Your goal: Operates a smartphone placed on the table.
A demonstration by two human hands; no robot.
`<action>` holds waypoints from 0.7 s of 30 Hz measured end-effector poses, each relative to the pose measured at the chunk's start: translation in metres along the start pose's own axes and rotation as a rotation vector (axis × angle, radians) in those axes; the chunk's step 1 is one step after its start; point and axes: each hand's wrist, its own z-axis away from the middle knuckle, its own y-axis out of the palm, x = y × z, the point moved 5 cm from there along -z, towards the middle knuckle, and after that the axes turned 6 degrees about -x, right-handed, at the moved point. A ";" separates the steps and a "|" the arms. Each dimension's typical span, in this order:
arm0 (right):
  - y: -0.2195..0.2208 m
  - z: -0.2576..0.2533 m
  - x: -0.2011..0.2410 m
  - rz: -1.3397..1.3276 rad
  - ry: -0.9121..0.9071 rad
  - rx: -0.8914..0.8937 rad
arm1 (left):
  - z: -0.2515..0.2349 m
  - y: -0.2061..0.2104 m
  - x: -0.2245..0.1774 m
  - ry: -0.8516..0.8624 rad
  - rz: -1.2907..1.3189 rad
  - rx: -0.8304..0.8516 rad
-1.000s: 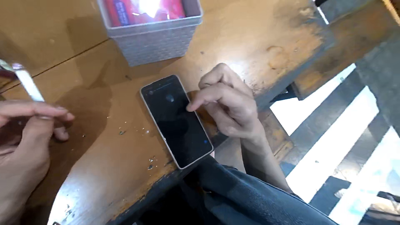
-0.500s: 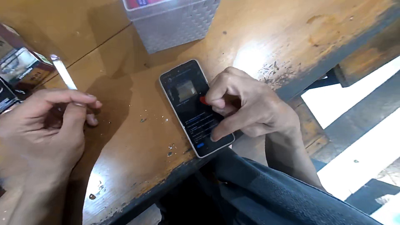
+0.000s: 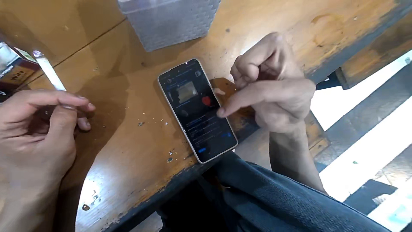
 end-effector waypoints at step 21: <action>-0.001 -0.003 0.006 0.139 -0.075 -0.132 | 0.000 0.002 -0.002 0.004 0.016 0.000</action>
